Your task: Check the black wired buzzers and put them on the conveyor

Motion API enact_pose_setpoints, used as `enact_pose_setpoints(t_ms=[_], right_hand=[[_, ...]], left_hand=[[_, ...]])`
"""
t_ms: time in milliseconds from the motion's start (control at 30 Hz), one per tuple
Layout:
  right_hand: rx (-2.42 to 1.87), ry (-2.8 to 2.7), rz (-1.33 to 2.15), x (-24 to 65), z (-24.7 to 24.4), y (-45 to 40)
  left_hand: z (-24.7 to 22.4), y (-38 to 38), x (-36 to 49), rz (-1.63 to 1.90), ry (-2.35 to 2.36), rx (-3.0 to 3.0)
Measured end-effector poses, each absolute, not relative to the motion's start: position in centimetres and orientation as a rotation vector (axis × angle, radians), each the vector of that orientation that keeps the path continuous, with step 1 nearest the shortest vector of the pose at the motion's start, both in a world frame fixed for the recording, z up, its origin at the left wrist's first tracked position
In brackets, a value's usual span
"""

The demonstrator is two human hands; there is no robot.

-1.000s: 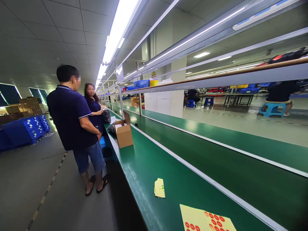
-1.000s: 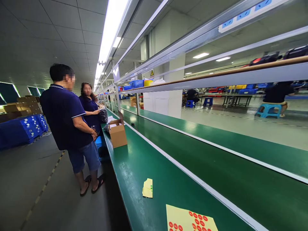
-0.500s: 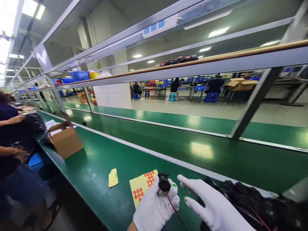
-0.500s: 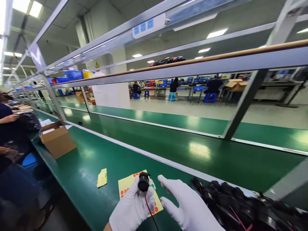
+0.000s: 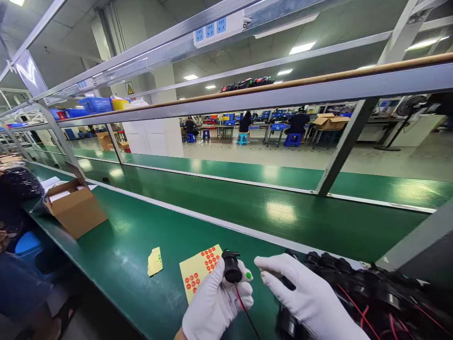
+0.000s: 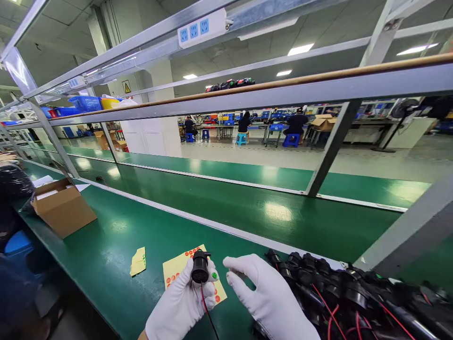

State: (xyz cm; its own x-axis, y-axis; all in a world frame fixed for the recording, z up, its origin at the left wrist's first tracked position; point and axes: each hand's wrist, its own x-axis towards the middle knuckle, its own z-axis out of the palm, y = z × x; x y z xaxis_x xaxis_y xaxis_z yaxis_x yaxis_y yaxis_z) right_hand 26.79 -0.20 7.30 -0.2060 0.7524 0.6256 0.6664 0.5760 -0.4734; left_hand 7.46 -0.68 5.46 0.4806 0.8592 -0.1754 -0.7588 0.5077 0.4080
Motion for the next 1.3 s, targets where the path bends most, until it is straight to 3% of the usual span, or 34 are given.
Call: enact_pose_setpoints(t_ms=[367,1300], right_hand=[[-1.035,-1.866,0.122,26.6,7.8,-1.0],[-1.123,-1.698,0.086,28.2,9.8,-2.1]], left_hand=[[3.5,-1.2,7.1,1.168,0.673,0.919],[3.8,-1.0,6.4,1.087,0.507,0.860]])
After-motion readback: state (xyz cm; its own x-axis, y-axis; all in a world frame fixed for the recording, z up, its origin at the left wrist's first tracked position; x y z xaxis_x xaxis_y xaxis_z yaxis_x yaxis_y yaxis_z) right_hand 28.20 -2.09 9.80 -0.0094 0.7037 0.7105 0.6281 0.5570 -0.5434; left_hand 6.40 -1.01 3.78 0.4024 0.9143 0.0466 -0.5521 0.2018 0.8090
